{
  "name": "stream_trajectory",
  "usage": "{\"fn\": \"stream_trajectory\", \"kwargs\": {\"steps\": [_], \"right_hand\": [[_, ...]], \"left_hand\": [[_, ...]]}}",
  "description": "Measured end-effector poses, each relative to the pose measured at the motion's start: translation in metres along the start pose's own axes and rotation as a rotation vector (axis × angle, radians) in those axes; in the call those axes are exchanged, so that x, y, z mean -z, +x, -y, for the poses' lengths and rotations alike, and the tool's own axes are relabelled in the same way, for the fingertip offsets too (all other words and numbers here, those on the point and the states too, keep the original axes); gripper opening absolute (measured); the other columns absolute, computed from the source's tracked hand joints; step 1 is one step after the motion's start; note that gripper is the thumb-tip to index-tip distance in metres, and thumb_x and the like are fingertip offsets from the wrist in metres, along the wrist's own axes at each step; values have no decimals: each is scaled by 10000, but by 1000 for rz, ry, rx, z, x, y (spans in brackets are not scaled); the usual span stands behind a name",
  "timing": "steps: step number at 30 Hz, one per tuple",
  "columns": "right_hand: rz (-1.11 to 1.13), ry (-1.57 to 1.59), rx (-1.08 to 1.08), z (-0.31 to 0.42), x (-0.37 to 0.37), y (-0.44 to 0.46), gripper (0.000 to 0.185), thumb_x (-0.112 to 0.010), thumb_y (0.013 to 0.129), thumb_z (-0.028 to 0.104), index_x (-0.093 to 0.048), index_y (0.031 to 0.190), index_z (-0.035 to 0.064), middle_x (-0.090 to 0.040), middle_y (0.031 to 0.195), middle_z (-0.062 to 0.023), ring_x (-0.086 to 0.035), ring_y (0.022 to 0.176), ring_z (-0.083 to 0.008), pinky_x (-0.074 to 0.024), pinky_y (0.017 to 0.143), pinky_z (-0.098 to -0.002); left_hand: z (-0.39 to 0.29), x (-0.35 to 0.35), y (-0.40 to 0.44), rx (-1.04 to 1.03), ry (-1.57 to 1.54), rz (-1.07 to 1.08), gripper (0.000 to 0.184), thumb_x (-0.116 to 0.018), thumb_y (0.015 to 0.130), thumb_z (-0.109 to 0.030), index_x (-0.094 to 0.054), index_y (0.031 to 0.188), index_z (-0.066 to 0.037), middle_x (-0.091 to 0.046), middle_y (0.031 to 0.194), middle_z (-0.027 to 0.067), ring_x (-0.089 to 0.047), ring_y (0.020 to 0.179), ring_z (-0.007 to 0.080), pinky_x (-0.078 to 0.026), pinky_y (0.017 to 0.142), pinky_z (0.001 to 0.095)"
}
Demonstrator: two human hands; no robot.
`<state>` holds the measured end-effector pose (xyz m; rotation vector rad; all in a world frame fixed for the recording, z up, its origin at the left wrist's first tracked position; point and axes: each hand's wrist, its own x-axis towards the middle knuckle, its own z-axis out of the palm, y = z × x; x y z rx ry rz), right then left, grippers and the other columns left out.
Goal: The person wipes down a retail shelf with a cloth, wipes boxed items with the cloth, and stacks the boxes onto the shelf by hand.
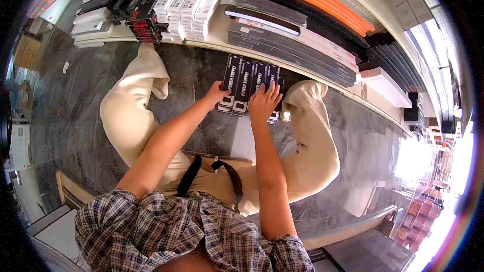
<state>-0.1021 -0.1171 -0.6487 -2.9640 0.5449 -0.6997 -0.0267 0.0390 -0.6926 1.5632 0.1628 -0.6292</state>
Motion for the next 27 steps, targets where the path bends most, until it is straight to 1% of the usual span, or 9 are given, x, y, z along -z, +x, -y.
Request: {"fn": "stream_trajectory", "kwargs": {"steps": [7, 9, 11, 13, 15, 17, 18, 21, 27], "right_hand": [[87, 138, 240, 38, -6, -18, 346, -600, 709, 126, -574, 1050, 74, -429, 1284, -140, -360, 1246, -336, -256, 1026, -533], [160, 144, 261, 39, -13, -31, 343, -587, 740, 144, -574, 1078, 81, -456, 1278, -124, -363, 1252, -314, -240, 1040, -516], [182, 59, 315, 36, -37, -45, 349, -566, 769, 149, -572, 1111, 81, -477, 1275, -106, -363, 1260, -285, -226, 1050, -509], [213, 88, 289, 36, -31, -44, 356, -561, 782, 155, -571, 1129, 76, -490, 1272, -94, -368, 1260, -267, -220, 1055, -505], [188, 142, 264, 34, -30, -43, 354, -566, 779, 158, -575, 1123, 75, -501, 1255, -97, -379, 1250, -272, -219, 1055, -505], [199, 154, 264, 34, -26, -42, 356, -572, 774, 153, -577, 1122, 74, -506, 1246, -98, -391, 1239, -275, -217, 1056, -505], [207, 168, 269, 34, -23, -42, 359, -578, 770, 148, -578, 1120, 73, -512, 1238, -99, -402, 1228, -278, -215, 1057, -505], [257, 226, 278, 40, -15, -36, 353, -592, 770, 152, -576, 1111, 64, -519, 1224, -107, -412, 1215, -289, -271, 1035, -475], [204, 581, -21, 76, 20, -30, 557, -648, 768, 286, -450, 1223, 35, -439, 1263, -227, -398, 1190, -374, -364, 957, -446]], "left_hand": [[20, -12, 12, -134, 110, -79, 530, -780, 607, -109, -493, 1023, 51, -589, 962, 186, -599, 901, 292, -470, 782, 345], [18, -16, 11, -277, 414, -297, 516, -786, 601, -128, -509, 1002, 40, -591, 952, 187, -599, 897, 302, -472, 785, 359], [26, -12, 21, -282, 331, -303, 541, -801, 591, -161, -516, 1005, 37, -595, 961, 198, -596, 915, 317, -475, 788, 372], [29, -3, 26, -103, 242, -315, 586, -809, 600, -203, -515, 1036, 56, -593, 991, 221, -588, 947, 331, -477, 800, 374], [32, -1, 36, -107, 233, -386, 529, -801, 624, -190, -549, 1007, 74, -621, 938, 203, -621, 866, 301, -502, 744, 357], [-11, 9, 13, 267, -160, 78, 410, -782, 644, -140, -592, 940, 72, -642, 846, 163, -639, 730, 254, -518, 649, 342], [-26, 10, 2, 257, -96, 47, 292, -764, 658, -96, -627, 867, 55, -644, 772, 135, -628, 634, 226, -508, 559, 343], [-22, 9, 1, 144, 49, -23, 260, -755, 665, -86, -637, 849, 54, -645, 775, 139, -629, 639, 233, -499, 543, 354], [-60, 23, 11, 300, -307, 170, 216, -726, 679, -44, -629, 852, 42, -643, 792, 137, -620, 701, 228, -483, 620, 353]]}}
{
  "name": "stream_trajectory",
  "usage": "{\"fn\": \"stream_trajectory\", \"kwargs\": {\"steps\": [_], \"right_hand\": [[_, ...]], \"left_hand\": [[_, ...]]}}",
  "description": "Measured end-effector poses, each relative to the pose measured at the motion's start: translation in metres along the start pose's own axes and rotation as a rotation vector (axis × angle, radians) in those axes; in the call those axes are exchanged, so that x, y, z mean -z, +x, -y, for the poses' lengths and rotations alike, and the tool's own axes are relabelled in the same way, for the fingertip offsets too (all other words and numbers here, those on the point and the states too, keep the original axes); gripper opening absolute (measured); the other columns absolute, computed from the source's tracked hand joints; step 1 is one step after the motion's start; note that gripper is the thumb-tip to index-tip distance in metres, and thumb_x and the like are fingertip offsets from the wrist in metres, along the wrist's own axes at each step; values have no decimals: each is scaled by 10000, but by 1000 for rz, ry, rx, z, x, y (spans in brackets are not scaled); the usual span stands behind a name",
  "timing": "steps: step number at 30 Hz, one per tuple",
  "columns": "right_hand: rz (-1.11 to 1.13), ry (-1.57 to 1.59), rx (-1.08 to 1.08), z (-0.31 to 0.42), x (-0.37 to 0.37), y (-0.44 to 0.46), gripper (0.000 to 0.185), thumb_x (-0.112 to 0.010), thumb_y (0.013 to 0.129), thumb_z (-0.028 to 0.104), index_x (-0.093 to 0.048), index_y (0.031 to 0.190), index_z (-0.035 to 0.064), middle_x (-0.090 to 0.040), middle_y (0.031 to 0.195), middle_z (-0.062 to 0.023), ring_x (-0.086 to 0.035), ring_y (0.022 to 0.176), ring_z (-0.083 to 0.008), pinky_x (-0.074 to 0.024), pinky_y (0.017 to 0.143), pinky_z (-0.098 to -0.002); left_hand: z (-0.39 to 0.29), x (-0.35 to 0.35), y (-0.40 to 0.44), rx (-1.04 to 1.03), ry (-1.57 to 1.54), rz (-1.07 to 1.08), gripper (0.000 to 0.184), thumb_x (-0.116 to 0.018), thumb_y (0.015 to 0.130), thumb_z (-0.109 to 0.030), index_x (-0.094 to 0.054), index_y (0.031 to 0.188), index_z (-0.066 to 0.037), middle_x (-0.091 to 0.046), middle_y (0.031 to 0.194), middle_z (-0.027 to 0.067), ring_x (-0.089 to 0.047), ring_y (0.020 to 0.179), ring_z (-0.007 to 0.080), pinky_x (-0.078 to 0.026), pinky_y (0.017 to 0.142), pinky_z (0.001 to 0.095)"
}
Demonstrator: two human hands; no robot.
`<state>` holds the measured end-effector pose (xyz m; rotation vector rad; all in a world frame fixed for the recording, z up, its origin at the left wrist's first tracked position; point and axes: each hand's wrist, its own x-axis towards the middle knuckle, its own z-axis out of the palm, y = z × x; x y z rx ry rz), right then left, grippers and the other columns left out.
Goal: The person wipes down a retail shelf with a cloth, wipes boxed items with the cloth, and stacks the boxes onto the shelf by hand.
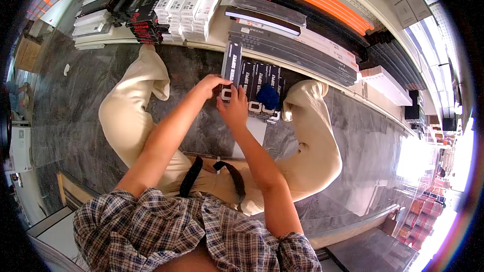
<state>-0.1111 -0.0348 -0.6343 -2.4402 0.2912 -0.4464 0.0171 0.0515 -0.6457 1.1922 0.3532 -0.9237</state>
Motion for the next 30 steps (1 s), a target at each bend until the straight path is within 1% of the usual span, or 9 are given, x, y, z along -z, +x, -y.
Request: {"fn": "stream_trajectory", "kwargs": {"steps": [1, 6, 8, 9, 14, 18, 22, 28, 30], "right_hand": [[15, -5, 9, 5, 2, 0, 676, -673, 754, 333, -384, 1287, 35, -392, 1269, -261, -424, 1147, -421, -405, 906, -470], [-77, 108, 4, 24, 22, 10, 669, -686, 758, 217, -351, 1317, 64, -384, 1230, -243, -465, 1085, -406, -447, 843, -434], [-105, 220, -39, 26, 31, 16, 637, -668, 779, 189, -353, 1319, 68, -393, 1207, -230, -485, 1045, -390, -456, 815, -418], [-135, 296, -31, 28, 37, 19, 587, -660, 789, 163, -388, 1299, 59, -442, 1179, -193, -462, 1076, -354, -402, 896, -398], [-176, 407, -17, 22, 42, 19, 494, -643, 801, 150, -455, 1244, 36, -475, 1163, -162, -479, 1071, -303, -382, 914, -372], [-217, 500, -6, 7, 39, 17, 464, -629, 781, 101, -460, 1204, 13, -442, 1157, -165, -449, 1083, -297, -355, 928, -383], [-232, 478, 1, 1, 40, 20, 477, -644, 741, 95, -463, 1172, 4, -424, 1160, -185, -438, 1085, -318, -351, 931, -397], [-257, 394, 68, -3, 39, 26, 512, -651, 731, 116, -433, 1181, 6, -410, 1156, -210, -435, 1080, -359, -362, 922, -427], [-270, 350, 99, 2, 39, 27, 529, -655, 732, 129, -422, 1193, 12, -410, 1154, -214, -439, 1075, -370, -377, 910, -433]], "left_hand": [[-7, -2, -5, -24, -7, 47, 227, -713, 703, -51, -615, 894, 23, -643, 820, 123, -620, 703, 223, -490, 639, 356], [-35, -18, -28, -215, 80, 136, 235, -712, 734, -107, -614, 925, -11, -643, 828, 93, -608, 714, 181, -481, 663, 323], [-40, -28, -35, -239, 202, 22, 288, -731, 737, -207, -627, 926, -17, -640, 812, 77, -595, 745, 147, -451, 678, 304], [-43, -34, -43, -242, 274, -34, 361, -733, 738, -309, -638, 924, -14, -636, 783, 56, -579, 718, 119, -424, 642, 273], [-41, -45, -52, -226, 229, -100, 425, -719, 744, -400, -642, 940, -31, -631, 767, 27, -551, 643, 97, -414, 601, 249], [-40, -42, -53, -165, 217, -40, 449, -725, 745, -395, -617, 978, -27, -634, 807, 37, -578, 702, 120, -443, 646, 267], [-34, -39, -44, -223, 24, 178, 466, -722, 761, -339, -564, 1028, 9, -631, 922, 84, -603, 840, 176, -461, 743, 330], [-33, -46, -45, -294, 58, 124, 417, -726, 760, -326, -583, 972, 4, -636, 854, 70, -608, 727, 155, -467, 691, 299], [-34, -51, -54, -342, -11, 34, 266, -719, 769, -239, -627, 831, 2, -626, 753, 40, -598, 679, 118, -468, 596, 268]]}}
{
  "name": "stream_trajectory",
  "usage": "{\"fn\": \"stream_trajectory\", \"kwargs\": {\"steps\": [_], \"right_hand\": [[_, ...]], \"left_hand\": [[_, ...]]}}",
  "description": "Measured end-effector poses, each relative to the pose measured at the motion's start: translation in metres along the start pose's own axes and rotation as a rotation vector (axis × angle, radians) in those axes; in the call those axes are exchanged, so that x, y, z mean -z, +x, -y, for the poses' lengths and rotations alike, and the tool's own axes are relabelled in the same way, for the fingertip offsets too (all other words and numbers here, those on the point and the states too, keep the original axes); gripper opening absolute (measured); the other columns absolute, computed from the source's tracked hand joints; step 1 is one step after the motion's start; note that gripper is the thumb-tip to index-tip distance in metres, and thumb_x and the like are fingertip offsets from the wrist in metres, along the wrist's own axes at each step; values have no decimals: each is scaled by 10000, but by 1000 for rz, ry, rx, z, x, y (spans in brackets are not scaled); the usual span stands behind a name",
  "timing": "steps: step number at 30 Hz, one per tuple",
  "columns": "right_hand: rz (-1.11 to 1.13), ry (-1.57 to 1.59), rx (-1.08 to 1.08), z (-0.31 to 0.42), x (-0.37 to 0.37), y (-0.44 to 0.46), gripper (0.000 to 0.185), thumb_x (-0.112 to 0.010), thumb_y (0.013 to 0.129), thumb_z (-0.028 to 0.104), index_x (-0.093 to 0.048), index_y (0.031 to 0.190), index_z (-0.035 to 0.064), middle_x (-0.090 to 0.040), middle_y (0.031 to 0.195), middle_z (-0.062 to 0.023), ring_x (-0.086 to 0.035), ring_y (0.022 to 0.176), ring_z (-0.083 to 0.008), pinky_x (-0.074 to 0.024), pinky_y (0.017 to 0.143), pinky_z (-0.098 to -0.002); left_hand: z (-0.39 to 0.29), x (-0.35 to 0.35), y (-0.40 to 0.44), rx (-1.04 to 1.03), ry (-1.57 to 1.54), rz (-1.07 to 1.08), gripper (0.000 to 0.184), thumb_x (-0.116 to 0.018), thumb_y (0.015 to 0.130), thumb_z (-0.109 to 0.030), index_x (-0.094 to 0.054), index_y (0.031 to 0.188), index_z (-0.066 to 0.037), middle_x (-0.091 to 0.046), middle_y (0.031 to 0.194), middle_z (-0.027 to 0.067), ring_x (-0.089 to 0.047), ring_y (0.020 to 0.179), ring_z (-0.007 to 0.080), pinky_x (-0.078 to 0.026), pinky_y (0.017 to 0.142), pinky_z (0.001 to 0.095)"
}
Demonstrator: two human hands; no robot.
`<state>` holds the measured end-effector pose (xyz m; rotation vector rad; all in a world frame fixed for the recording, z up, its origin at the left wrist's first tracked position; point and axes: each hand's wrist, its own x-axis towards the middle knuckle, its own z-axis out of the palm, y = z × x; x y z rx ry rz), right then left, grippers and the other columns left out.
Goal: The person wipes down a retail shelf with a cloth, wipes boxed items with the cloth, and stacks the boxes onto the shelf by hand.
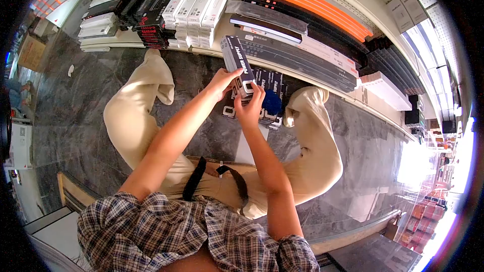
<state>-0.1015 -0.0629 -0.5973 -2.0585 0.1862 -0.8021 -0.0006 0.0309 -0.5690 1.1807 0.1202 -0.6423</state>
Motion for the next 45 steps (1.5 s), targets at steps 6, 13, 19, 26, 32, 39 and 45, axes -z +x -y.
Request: {"fn": "stream_trajectory", "kwargs": {"steps": [6, 13, 19, 26, 32, 39, 45], "right_hand": [[-1, -117, -18, 24, 12, 8, 590, -680, 726, 174, -420, 1240, 48, -411, 1184, -220, -458, 1073, -403, -433, 861, -438], [-431, 12, 306, 85, 73, 67, 555, -624, 681, 9, -441, 1205, -23, -429, 1169, -218, -453, 1070, -342, -379, 910, -420], [-568, -207, 415, 159, 112, 176, 572, -674, 724, 111, -439, 1239, 23, -429, 1168, -209, -460, 1084, -363, -388, 912, -420], [-247, -420, 96, 162, 70, 353, 593, -655, 761, 305, -425, 1250, 61, -431, 1191, -207, -537, 1018, -389, -495, 813, -434], [249, -470, 281, 106, 51, 423, 717, -660, 772, 301, -318, 1340, 27, -418, 1279, -255, -465, 1142, -404, -403, 949, -438], [531, -429, 98, 130, 66, 439, 603, -558, 817, 179, -315, 1343, 13, -509, 1212, -243, -492, 1129, -325, -399, 924, -375], [358, -310, 110, 118, 51, 445, 533, -417, 897, 322, -342, 1337, 30, -517, 1212, -242, -498, 1123, -342, -362, 957, -385]], "left_hand": [[5, -5, 3, -145, 144, -116, 566, -706, 770, -390, -440, 993, 58, -569, 907, 135, -571, 779, 127, -470, 641, 273], [-87, -43, -45, -413, -76, 721, 627, -462, 892, -506, -388, 1277, -16, -475, 1268, 125, -460, 1179, 205, -357, 994, 357], [-109, -34, -53, -457, -47, 694, 515, -541, 887, -361, -420, 1269, -38, -493, 1261, 165, -476, 1174, 286, -360, 1003, 407], [-121, -4, -46, -534, -68, 602, 420, -538, 900, -271, -460, 1215, -4, -550, 1174, 176, -536, 1088, 289, -412, 951, 414], [-124, 6, -41, -568, -98, 566, 428, -574, 878, -278, -478, 1204, -19, -570, 1139, 156, -551, 1059, 274, -419, 934, 411], [-117, -3, -34, -533, -108, 588, 402, -566, 883, -262, -484, 1204, -34, -572, 1133, 142, -555, 1050, 258, -412, 939, 401], [-108, -1, -30, -507, -100, 584, 315, -488, 920, -158, -476, 1207, -27, -568, 1121, 136, -558, 1034, 234, -421, 942, 361]]}}
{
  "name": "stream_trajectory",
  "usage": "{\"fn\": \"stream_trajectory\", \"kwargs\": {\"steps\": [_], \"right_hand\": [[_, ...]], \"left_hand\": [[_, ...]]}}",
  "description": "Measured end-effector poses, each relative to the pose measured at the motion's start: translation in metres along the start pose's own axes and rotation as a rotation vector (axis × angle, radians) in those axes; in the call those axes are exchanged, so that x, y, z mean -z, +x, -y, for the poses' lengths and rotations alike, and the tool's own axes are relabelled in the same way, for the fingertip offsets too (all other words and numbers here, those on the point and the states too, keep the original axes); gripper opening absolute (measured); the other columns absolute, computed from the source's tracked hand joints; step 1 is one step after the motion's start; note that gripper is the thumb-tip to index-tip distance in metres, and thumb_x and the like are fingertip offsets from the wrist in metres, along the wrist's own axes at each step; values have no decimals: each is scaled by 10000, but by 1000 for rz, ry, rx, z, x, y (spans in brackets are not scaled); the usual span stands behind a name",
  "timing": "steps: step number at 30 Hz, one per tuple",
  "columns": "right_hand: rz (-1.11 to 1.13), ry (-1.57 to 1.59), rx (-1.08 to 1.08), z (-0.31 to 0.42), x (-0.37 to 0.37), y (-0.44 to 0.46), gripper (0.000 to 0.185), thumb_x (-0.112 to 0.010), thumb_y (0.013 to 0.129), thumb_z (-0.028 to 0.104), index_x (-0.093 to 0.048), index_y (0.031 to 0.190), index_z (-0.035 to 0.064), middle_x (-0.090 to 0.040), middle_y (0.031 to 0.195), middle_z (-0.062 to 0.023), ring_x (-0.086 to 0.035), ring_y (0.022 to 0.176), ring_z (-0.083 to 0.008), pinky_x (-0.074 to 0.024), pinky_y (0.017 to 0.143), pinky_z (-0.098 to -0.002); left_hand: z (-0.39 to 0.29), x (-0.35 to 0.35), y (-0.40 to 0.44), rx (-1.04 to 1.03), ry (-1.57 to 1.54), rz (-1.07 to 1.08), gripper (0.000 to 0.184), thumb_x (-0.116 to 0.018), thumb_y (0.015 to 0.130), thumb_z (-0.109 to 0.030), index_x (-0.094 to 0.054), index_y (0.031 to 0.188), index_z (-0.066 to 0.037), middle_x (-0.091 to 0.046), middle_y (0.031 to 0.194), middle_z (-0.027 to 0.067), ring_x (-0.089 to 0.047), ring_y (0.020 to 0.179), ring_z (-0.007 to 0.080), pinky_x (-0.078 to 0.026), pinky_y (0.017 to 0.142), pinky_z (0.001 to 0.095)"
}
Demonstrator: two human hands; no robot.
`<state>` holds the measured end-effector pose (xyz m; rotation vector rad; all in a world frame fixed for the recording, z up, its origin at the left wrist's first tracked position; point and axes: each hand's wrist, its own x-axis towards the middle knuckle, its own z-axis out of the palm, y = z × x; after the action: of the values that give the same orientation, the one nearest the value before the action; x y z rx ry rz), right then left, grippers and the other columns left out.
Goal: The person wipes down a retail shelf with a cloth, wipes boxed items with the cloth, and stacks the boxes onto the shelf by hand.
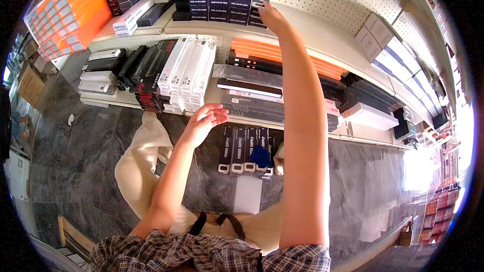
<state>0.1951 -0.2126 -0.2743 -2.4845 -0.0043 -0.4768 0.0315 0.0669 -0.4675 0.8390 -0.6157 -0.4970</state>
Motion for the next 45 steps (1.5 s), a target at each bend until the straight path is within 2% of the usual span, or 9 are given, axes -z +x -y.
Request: {"fn": "stream_trajectory", "kwargs": {"steps": [9, 13, 17, 20, 23, 26, 32, 40, 45], "right_hand": [[-70, -99, 43, -3, -1, 4, 484, -407, 928, 399, -361, 1351, 168, -537, 1229, -152, -497, 1134, -343, -398, 927, -427], [-171, -326, -213, 18, 3, -17, 475, -416, 916, 439, -420, 1306, 167, -564, 1183, -131, -517, 1114, -310, -409, 908, -438], [-791, -5, 309, 23, -17, -106, 205, -516, 856, 141, -573, 1028, 45, -581, 1058, -146, -534, 993, -339, -424, 859, -400], [-832, -6, 361, -1, -65, -217, 219, -470, 710, -83, -582, 863, 29, -585, 860, -132, -545, 814, -303, -440, 734, -386], [-405, 92, -100, -49, -158, -322, 170, -534, 748, -33, -605, 881, 46, -589, 829, -118, -557, 776, -288, -481, 709, -381], [-266, -4, -91, -80, -233, -407, 214, -556, 704, -27, -610, 901, 36, -598, 892, -145, -548, 911, -327, -447, 823, -388], [-136, -29, -116, -66, -264, -429, 201, -557, 682, -1, -626, 869, 29, -586, 1013, -121, -526, 992, -321, -428, 851, -415], [-45, -64, -235, -81, -271, -439, 189, -553, 703, 35, -629, 875, 50, -572, 1026, -99, -511, 1021, -301, -416, 872, -419], [3, -168, -291, -73, -274, -439, 205, -549, 710, 50, -625, 900, 62, -548, 1057, -94, -486, 1059, -301, -405, 889, -414]], "left_hand": [[5, 5, 1, 25, 36, -89, 335, -527, 895, -185, -491, 1184, -20, -583, 1090, 135, -562, 1023, 249, -419, 925, 388], [11, 4, 1, 40, 50, -106, 290, -502, 908, -154, -503, 1162, -15, -591, 1070, 134, -573, 1004, 237, -443, 907, 361], [36, 24, 0, 107, 202, -381, 206, -506, 906, -122, -546, 1068, -1, -613, 1004, 107, -597, 952, 189, -482, 873, 318], [92, 72, -16, 254, 407, -526, 239, -523, 893, -202, -562, 1082, -61, -626, 1011, 45, -586, 906, 120, -448, 830, 289], [150, 86, -48, 542, 589, -624, 386, -557, 861, -230, -507, 1165, 2, -591, 1091, 114, -557, 984, 204, -424, 861, 318], [241, 127, -96, 740, 460, -521, 635, -581, 852, -318, -335, 1306, 51, -474, 1257, 202, -452, 1158, 291, -361, 959, 374], [228, 82, -109, 1069, 408, -660, 622, -587, 854, -352, -362, 1295, 23, -514, 1215, 180, -535, 1068, 246, -406, 913, 353], [279, 104, -131, 898, 310, -547, 477, -640, 834, -337, -477, 1175, -47, -617, 1015, 103, -597, 860, 217, -466, 731, 350], [272, 88, -128, 766, 665, -687, 476, -695, 776, -234, -495, 1071, 81, -619, 990, 192, -615, 885, 256, -479, 783, 333]]}}
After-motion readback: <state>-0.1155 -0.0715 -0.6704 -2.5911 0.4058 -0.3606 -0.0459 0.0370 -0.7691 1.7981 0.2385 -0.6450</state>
